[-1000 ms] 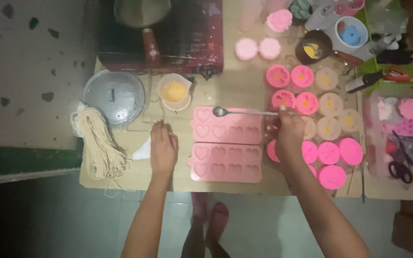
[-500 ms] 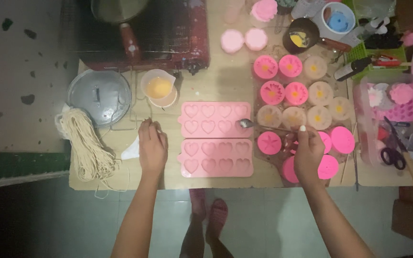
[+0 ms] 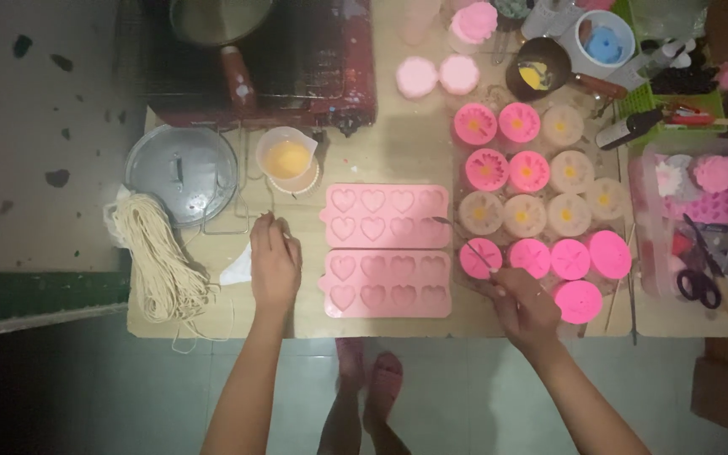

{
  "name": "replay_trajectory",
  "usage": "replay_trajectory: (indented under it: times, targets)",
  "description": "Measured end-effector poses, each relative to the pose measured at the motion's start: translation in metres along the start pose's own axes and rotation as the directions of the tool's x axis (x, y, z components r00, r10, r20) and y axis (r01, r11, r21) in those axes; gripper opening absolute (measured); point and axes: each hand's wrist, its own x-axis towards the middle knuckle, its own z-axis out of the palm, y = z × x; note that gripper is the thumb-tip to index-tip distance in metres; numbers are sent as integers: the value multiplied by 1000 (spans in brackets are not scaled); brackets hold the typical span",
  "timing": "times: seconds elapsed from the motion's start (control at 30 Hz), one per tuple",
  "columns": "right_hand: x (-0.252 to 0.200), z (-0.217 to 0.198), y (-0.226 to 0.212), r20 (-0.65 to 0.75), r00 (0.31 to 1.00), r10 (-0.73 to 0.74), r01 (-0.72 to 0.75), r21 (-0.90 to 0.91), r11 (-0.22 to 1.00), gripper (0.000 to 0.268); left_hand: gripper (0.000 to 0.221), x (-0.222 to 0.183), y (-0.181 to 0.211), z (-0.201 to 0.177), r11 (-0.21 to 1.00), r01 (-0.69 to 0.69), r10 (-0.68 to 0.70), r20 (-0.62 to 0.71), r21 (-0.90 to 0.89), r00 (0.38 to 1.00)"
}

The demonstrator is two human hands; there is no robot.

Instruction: The recorder uses a spoon to carefully pour melted yellow wax from a cup into heart-shaped silicone molds and wipes away excess wax.

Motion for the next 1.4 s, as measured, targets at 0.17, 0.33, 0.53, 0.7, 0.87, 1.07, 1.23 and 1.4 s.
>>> replay_trajectory:
  times: [0.17, 0.33, 0.53, 0.7, 0.87, 1.07, 1.23, 1.4]
  targets:
    - [-20, 13, 12, -29, 984, -175, 173, -60, 983, 13, 32, 1, -5, 4, 1000, -7, 7, -4, 14, 1000]
    - [-2, 37, -11, -89, 917, 388, -309, 454, 836, 20, 32, 4, -3, 3, 1000, -14, 14, -30, 0, 999]
    - [83, 74, -17, 135, 625, 769, -477, 846, 240, 28, 31, 5, -4, 3, 998, 55, -55, -13, -24, 998]
    - [155, 124, -107, 169, 927, 336, -364, 627, 689, 24, 34, 0, -16, 13, 1000, 8, -8, -11, 24, 1000]
    - [199, 163, -128, 241, 959, -151, 63, 338, 939, 21, 38, 3, -14, 7, 998, 7, -7, 0, 57, 1000]
    - [215, 196, -117, 354, 895, -273, 265, 74, 962, 18, 39, 3, -13, 5, 999, 13, -13, -1, 44, 1000]
    - [208, 206, -97, 325, 944, 61, -153, 265, 952, 26, 37, 2, -15, 7, 999, 42, -42, 21, 7, 999]
    - [199, 192, -73, 218, 876, 431, -466, 615, 636, 32, 39, 2, -16, 7, 999, 30, -31, 27, 18, 999]
